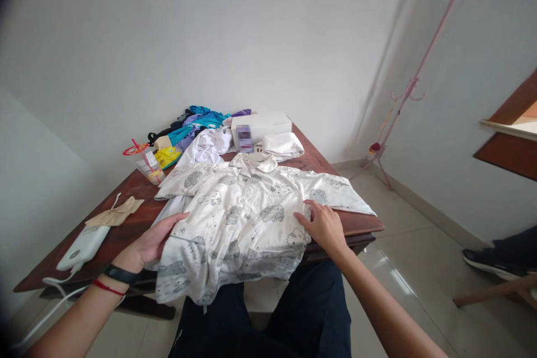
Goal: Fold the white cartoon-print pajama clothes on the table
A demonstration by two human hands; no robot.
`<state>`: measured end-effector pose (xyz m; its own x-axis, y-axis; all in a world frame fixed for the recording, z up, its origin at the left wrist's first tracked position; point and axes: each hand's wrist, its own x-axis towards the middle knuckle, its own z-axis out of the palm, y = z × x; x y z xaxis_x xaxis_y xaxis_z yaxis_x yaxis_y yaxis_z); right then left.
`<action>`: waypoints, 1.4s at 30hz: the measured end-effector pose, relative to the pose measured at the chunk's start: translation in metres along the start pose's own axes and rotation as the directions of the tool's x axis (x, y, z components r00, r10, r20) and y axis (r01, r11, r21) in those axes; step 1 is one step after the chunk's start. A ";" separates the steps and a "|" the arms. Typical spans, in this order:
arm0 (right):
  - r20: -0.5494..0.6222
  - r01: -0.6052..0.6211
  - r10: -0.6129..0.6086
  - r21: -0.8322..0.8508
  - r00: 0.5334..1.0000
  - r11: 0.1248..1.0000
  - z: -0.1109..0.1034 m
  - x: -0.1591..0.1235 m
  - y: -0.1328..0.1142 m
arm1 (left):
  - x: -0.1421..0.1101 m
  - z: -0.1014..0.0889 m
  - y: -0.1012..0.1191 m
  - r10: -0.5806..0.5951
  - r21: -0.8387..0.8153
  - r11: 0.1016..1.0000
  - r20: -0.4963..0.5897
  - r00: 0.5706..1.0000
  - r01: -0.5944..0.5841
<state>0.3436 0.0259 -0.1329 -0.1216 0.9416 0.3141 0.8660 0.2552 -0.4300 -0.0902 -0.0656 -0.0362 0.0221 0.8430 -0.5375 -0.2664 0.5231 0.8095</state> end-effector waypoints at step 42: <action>-0.101 -0.027 0.040 0.127 0.994 0.992 0.012 0.002 0.015 | -0.047 -0.093 0.002 0.517 0.570 0.716 -0.046 0.855 -0.403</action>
<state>0.3506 0.0349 -0.1493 -0.0369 0.9239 0.3808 0.8005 0.2554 -0.5422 -0.1811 -0.1157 -0.0311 -0.1631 0.9853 -0.0515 0.3495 0.1065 0.9309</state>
